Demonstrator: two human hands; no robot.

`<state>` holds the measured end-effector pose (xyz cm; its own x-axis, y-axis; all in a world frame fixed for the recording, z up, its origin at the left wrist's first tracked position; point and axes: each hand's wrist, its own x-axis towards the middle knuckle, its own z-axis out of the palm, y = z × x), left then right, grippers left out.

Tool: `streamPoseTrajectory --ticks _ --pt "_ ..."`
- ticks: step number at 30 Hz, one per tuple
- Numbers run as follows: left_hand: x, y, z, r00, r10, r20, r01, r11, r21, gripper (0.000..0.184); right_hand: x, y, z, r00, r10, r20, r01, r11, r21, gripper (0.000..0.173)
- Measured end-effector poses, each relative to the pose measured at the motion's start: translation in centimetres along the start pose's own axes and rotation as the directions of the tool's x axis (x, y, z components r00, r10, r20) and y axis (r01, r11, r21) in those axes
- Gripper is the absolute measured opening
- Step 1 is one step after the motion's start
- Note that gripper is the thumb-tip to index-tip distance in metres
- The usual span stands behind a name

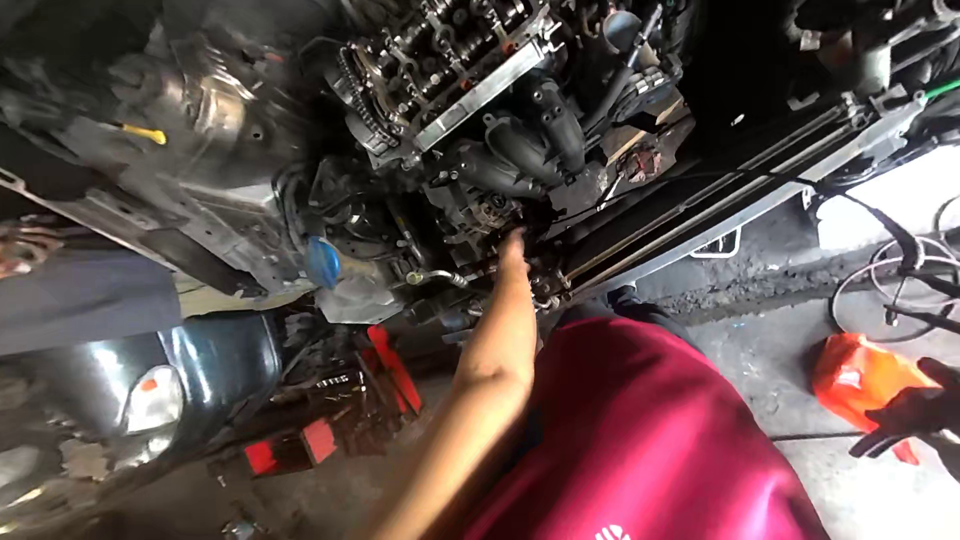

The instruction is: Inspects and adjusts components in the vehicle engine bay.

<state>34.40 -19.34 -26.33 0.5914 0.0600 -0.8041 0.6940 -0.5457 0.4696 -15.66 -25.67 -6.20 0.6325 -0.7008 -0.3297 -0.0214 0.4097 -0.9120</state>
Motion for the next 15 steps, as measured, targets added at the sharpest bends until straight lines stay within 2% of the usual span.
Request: streamPoseTrajectory --ticks 3,5,8,10,13,15 --pt "0.7 -0.2 0.5 0.997 -0.024 0.074 0.024 1.0 0.008 0.051 1.1 -0.8 2.7 0.999 0.042 -0.027 -0.04 0.997 0.063 0.084" --pt "1.0 -0.6 0.4 0.994 0.011 0.106 -0.01 1.0 -0.005 0.049 0.9 0.0 3.5 0.997 0.07 -0.028 -0.067 0.993 0.094 0.078" --pt "1.3 -1.6 0.3 0.988 0.095 0.122 -0.087 0.993 -0.074 0.047 0.2 1.9 4.2 0.996 0.082 0.036 -0.081 0.996 -0.026 0.068" --pt "1.2 -1.7 0.5 0.983 0.14 0.123 -0.13 0.988 -0.086 0.043 -0.4 2.6 4.9 0.992 0.128 0.017 -0.127 0.991 -0.035 0.061" --pt "1.0 -1.5 0.5 0.982 0.143 0.121 -0.139 0.989 -0.041 0.04 -1.4 3.3 5.7 0.958 0.25 -0.14 -0.236 0.965 0.112 0.059" --pt "1.2 -1.6 0.4 0.978 0.159 0.134 -0.159 0.987 -0.006 0.039 -2.3 3.2 5.4 0.921 0.356 -0.159 -0.324 0.925 0.197 0.058"
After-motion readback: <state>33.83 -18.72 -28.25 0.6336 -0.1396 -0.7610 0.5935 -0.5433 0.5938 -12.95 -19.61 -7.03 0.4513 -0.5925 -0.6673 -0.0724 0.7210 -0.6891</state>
